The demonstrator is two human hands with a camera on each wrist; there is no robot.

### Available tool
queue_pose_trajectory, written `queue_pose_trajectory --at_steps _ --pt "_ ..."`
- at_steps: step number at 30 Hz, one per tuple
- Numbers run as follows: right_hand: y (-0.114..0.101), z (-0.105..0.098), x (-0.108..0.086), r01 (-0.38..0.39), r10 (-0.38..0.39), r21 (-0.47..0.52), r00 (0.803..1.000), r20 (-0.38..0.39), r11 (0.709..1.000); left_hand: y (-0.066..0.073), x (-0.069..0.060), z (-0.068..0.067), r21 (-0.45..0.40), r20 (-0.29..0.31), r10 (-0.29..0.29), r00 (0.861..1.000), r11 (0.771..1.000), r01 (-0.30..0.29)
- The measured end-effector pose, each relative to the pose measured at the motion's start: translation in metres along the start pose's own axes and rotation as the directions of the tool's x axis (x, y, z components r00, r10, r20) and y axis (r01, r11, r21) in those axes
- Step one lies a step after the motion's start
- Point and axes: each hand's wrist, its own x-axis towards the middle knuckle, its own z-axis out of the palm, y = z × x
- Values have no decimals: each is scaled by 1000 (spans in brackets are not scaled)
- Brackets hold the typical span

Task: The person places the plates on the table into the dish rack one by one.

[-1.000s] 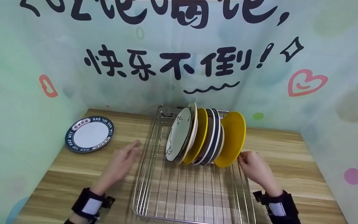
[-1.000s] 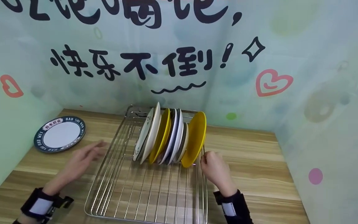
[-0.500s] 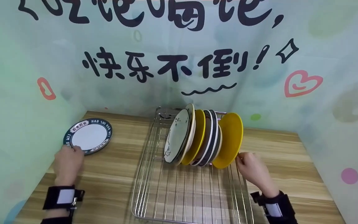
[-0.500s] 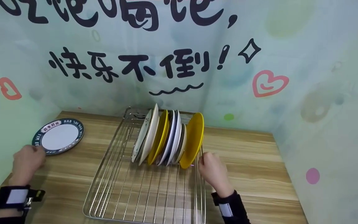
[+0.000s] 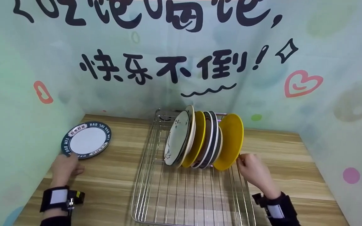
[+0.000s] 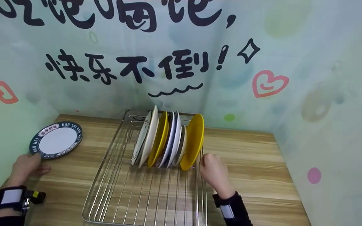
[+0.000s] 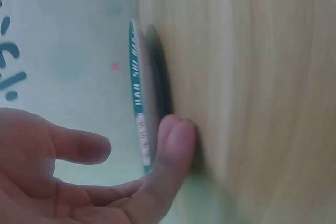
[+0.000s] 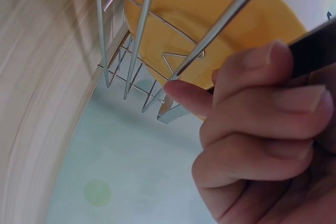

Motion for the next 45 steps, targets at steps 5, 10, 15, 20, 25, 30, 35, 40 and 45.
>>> queue_pose_trajectory --at_steps 5,10,15,20,25,30,35,40,45 --pt "-1 0 0 2 -2 4 1000 0 1000 -5 4 2 -258 62 -67 996 963 81" --pt "0 0 0 14 -14 -6 1000 -6 1000 -4 7 6 -409 66 -101 993 905 119" --pt "1 1 -1 6 -6 -8 1000 1 1000 -3 11 10 -467 44 -130 991 874 135" --pt "3 2 -1 18 -18 -11 1000 -10 1000 -6 14 11 -539 43 -148 988 830 147" --pt "3 3 -1 14 -14 -3 1000 -8 1000 -9 17 11 -596 39 -149 988 790 143" --pt "2 2 0 20 -20 -4 1000 -12 1000 -9 20 11 -615 41 -156 987 775 148" --pt "2 2 0 28 -29 -27 1000 -9 999 -8 22 10 -585 37 -164 986 796 155" --pt "2 3 1 9 -9 -24 1000 1 1000 -7 23 10 -550 39 -163 986 821 157" --pt "2 1 0 -8 9 -32 1000 20 999 -8 22 10 -555 60 -163 985 814 169"
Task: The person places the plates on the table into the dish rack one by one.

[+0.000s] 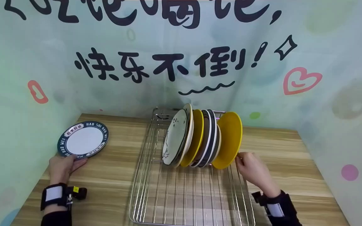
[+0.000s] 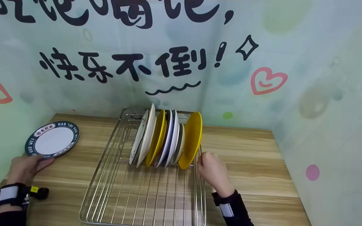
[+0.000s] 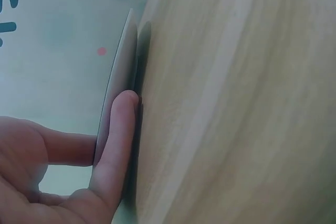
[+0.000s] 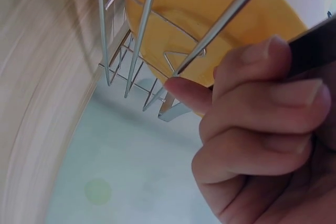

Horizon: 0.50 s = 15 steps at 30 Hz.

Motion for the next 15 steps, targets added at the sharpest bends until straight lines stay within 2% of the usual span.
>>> queue_pose_trajectory --at_steps 5,15 --pt "0 1 0 24 -24 -8 1000 1 1000 1 0 -2 -14 12 -7 1000 1000 7" --pt "0 1 1 26 -26 8 1000 8 1000 -2 2 -1 -46 -32 -24 999 999 23"
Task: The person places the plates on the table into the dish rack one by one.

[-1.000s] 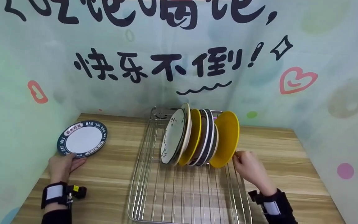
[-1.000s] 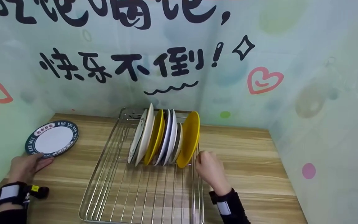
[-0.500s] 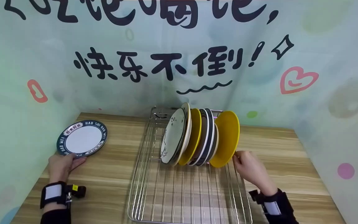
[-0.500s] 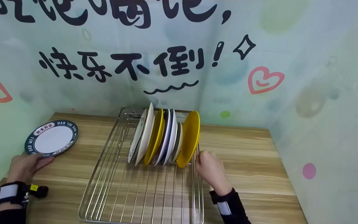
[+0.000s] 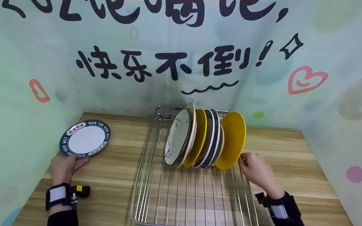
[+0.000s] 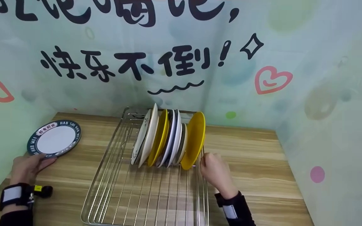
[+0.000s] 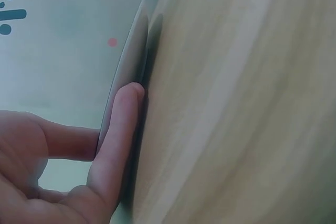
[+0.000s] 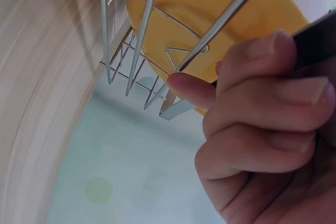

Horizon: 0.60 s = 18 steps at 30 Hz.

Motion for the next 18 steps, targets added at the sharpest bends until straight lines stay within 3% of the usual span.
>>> queue_pose_trajectory --at_steps 12,18 --pt "-3 -1 -2 6 -7 -29 999 -33 1000 1 5 -1 1 34 38 999 999 -38" --pt "-3 1 -3 12 -13 -31 999 -38 999 0 8 -2 23 52 26 998 999 -28"
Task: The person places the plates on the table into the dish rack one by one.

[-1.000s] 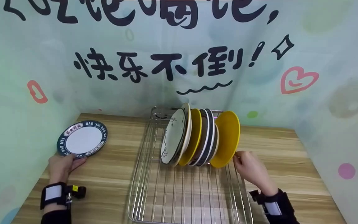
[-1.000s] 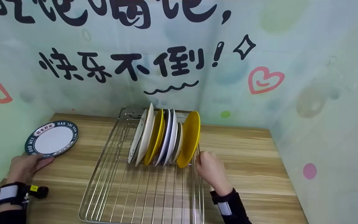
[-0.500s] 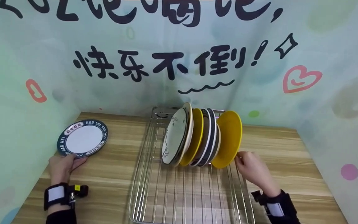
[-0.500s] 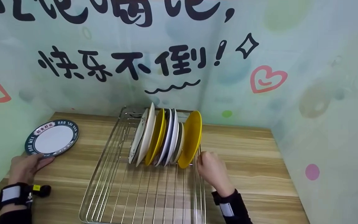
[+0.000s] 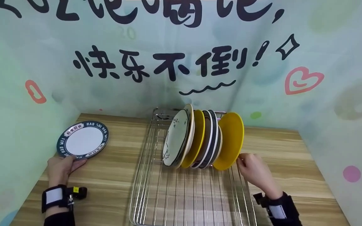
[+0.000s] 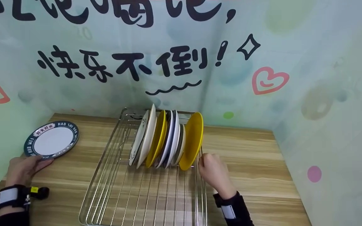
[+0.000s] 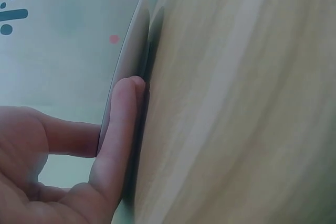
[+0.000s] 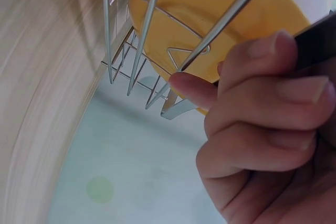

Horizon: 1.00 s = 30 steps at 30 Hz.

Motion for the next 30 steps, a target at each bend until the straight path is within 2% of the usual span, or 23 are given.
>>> queue_pose_trajectory --at_steps 10,17,24,30 --pt "2 1 0 -1 1 30 1000 9 1000 -2 1 -1 45 4 -25 1000 999 25" --pt "5 4 0 -2 1 40 1000 13 999 -3 1 0 35 -9 -7 1000 999 7" --pt "8 5 0 17 -17 20 1000 1 1000 -5 0 3 -4 5 21 1000 1000 -21" --pt "13 7 0 51 -50 20 999 -21 999 -7 0 6 26 0 37 999 999 -37"
